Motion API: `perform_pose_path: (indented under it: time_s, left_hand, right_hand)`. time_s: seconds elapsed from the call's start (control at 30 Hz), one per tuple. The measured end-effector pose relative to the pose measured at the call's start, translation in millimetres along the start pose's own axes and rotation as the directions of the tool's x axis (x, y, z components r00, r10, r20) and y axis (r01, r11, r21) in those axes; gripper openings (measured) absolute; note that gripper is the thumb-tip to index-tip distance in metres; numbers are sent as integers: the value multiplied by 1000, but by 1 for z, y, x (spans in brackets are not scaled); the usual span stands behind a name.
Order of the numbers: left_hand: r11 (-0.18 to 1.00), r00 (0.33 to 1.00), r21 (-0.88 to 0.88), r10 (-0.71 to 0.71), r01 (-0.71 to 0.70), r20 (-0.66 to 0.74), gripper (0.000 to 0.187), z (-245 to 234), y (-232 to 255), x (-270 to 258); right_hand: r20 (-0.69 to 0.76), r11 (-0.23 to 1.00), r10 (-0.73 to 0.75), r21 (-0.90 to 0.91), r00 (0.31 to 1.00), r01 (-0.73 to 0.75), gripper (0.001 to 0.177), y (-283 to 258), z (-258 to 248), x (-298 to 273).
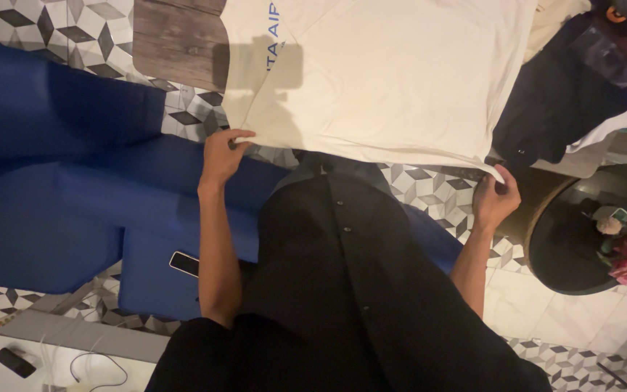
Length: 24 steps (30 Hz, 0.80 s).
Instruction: The person smooths and folds a white t-shirt on a table before placing it into a cabinet.
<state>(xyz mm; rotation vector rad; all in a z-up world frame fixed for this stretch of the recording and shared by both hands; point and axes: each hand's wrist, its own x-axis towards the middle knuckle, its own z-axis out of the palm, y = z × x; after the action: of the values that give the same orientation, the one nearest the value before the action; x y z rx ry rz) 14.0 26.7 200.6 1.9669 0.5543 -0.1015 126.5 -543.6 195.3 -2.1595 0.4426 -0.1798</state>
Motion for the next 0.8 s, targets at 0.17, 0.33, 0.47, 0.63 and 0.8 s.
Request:
perform_pose_path:
  time_s: [0.17,0.33,0.47,0.63,0.8]
  left_hand:
    - [1000,1000,-21,7,-7,-1,18,3,-1,0]
    - [999,999,-7,33,-33,-39,18,6,-12,1]
    - [978,961,123,189,-166,-204,15,7,-12,0]
    - [956,919,142,286,-255,-273,12,0,3,2]
    - [955,946,253,217,-154,-242,9,-2,10,7]
  right_hand:
    - [-2,999,-25,-19,1000,25,19,7,-2,-4]
    - [-55,998,-33,-48,998,31,19,17,-5,-8]
    - [-71,991,-130,-40,989,128,22,34,-14,-4]
    - [-139,939,-296,-224,945,262,21,47,-17,6]
    - [-171,953,-301,-96,938,288,20,32,-10,13]
